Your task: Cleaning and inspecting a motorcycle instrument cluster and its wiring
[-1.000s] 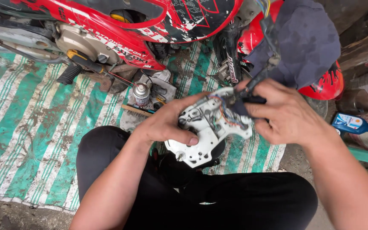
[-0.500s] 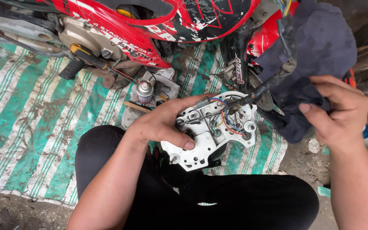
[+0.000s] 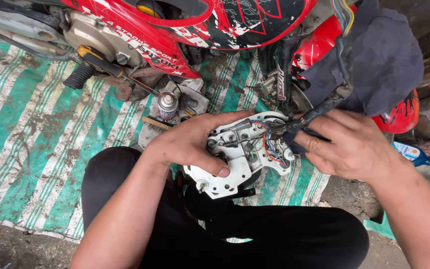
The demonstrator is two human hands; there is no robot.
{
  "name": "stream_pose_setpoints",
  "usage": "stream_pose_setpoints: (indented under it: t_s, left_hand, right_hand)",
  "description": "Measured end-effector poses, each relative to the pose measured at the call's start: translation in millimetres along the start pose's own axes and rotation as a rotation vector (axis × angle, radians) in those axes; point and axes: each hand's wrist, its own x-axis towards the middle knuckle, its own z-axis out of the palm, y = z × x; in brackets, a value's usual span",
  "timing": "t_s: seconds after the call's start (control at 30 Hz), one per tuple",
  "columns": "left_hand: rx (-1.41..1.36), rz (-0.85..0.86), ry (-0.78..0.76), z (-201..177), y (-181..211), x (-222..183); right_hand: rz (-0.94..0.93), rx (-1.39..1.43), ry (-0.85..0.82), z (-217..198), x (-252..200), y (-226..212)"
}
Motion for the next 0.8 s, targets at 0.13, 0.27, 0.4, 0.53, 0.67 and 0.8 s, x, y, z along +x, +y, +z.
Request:
stream_pose_setpoints:
  t_s: [0.13, 0.27, 0.4, 0.53, 0.67, 0.8]
  left_hand:
    - [-0.040, -0.022, -0.019, 4, 1, 2]
    - [0.069, -0.033, 0.023, 1, 0, -1]
    - [0.088, -0.013, 0.004, 4, -4, 5]
    - [0.119, -0.039, -0.014, 5, 1, 8]
    - [0.102, -0.031, -0.003, 3, -5, 11]
    - [-0.031, -0.030, -0.076, 9, -8, 19]
  right_hand:
    - [0.119, 0.232, 0.036, 14, -22, -2]
    - [0.394, 0.416, 0.029, 14, -17, -22]
    - [0.264, 0.033, -0.140, -1, -4, -30]
    - [0.279, 0.157, -0.164, -6, -1, -26]
    - [0.296, 0.096, -0.243, -2, 2, -18]
    - [0.282, 0.088, -0.225, -16, 9, -15]
